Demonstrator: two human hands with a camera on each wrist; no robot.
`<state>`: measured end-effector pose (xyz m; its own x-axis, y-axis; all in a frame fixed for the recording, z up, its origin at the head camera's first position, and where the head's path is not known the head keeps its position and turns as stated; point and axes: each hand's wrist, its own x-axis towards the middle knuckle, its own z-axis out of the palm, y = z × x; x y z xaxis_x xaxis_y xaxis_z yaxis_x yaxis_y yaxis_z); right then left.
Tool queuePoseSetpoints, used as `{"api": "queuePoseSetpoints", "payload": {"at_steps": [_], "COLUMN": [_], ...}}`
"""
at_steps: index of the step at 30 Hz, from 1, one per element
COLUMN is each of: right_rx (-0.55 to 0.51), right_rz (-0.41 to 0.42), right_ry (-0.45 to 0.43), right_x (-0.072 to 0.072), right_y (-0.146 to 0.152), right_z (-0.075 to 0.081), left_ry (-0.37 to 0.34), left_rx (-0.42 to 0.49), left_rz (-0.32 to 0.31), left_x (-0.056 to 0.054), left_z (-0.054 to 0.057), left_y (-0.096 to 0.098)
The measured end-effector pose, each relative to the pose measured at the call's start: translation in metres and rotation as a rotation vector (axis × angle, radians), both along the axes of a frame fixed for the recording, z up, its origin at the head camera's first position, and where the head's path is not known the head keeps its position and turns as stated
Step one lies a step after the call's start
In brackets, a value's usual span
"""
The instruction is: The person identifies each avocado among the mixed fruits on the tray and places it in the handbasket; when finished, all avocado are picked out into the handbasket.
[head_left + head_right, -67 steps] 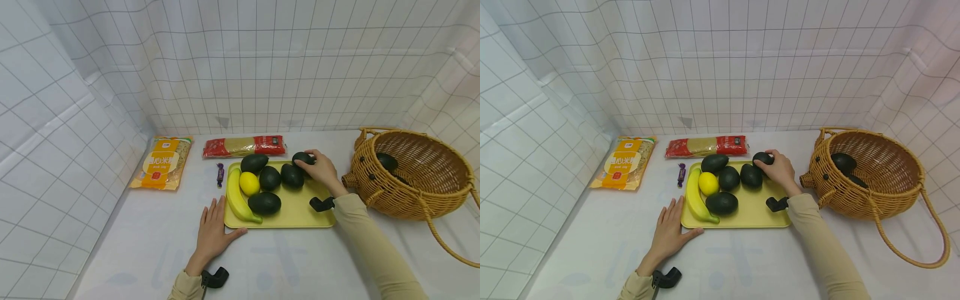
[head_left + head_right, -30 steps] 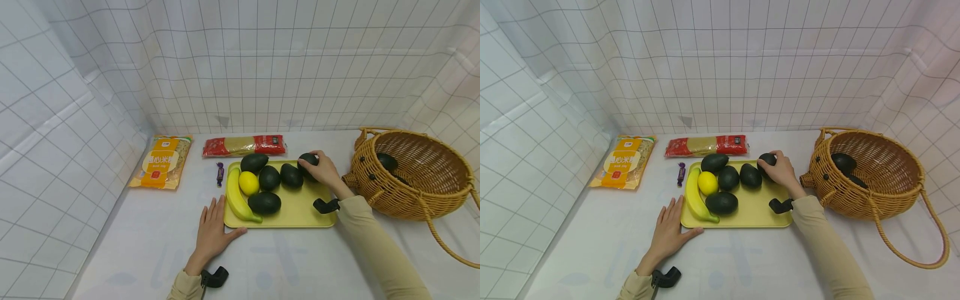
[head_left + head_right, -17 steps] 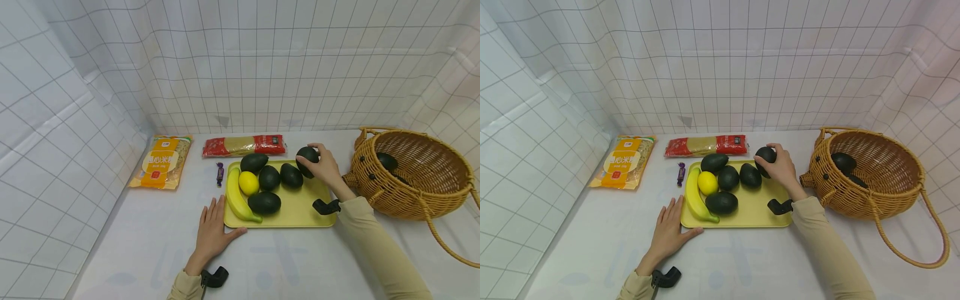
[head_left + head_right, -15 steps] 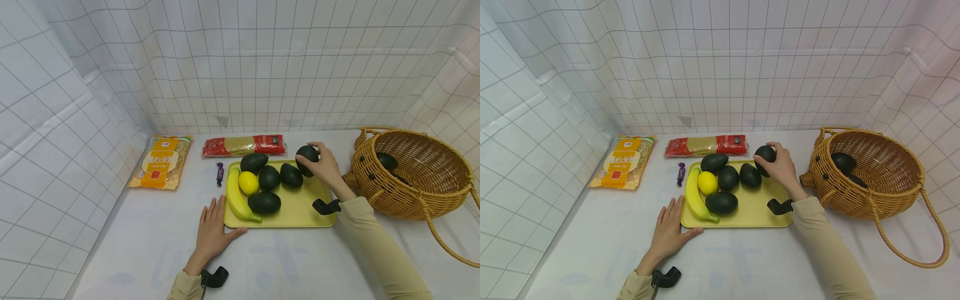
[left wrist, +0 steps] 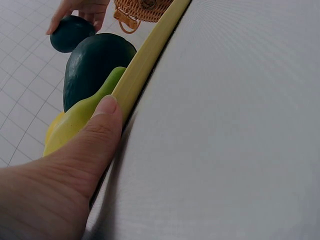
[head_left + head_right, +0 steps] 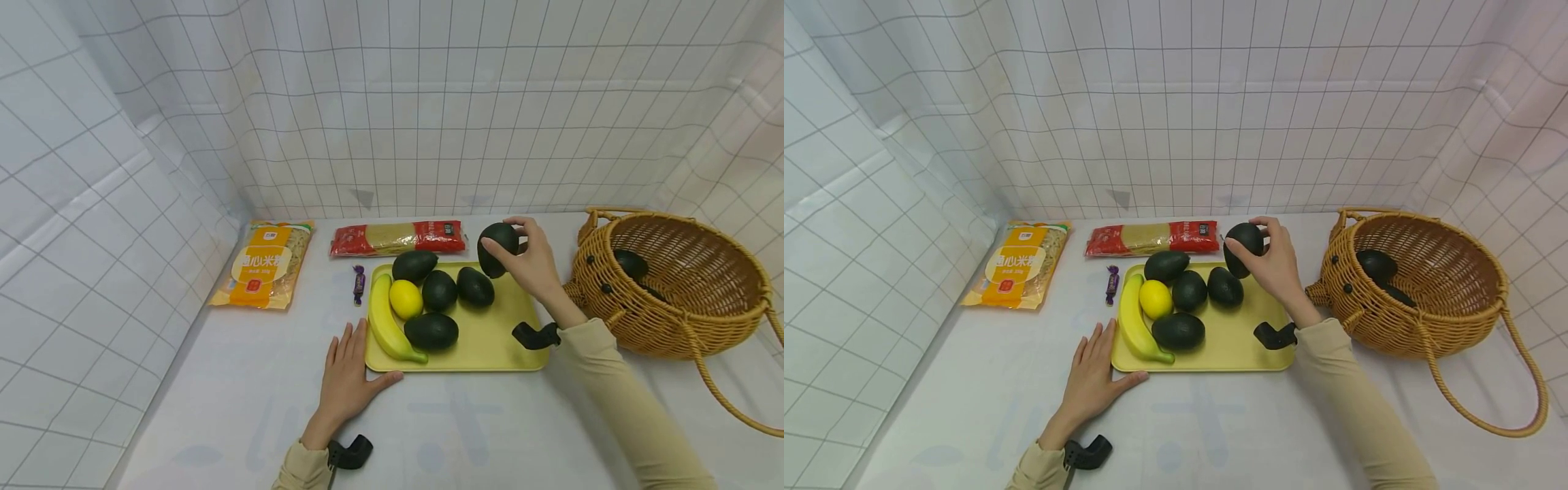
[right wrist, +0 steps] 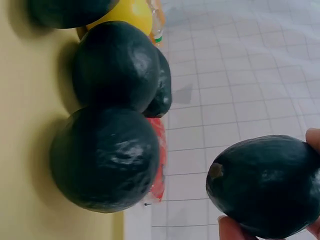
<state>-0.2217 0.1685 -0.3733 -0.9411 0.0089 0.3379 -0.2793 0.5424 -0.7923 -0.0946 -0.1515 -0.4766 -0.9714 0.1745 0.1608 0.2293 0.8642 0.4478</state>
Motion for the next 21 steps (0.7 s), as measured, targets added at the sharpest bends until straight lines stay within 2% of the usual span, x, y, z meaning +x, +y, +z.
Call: {"api": "queuePoseSetpoints", "payload": {"at_steps": [21], "right_rx": [-0.092], "right_rz": [0.022], "right_ry": [0.059], "right_x": [-0.002], "right_y": [-0.001], "right_z": [0.063], "left_ry": [0.01], "left_rx": [-0.003], "left_rz": [-0.002], "left_x": [0.0], "left_z": [0.0], "left_y": [0.0]}}
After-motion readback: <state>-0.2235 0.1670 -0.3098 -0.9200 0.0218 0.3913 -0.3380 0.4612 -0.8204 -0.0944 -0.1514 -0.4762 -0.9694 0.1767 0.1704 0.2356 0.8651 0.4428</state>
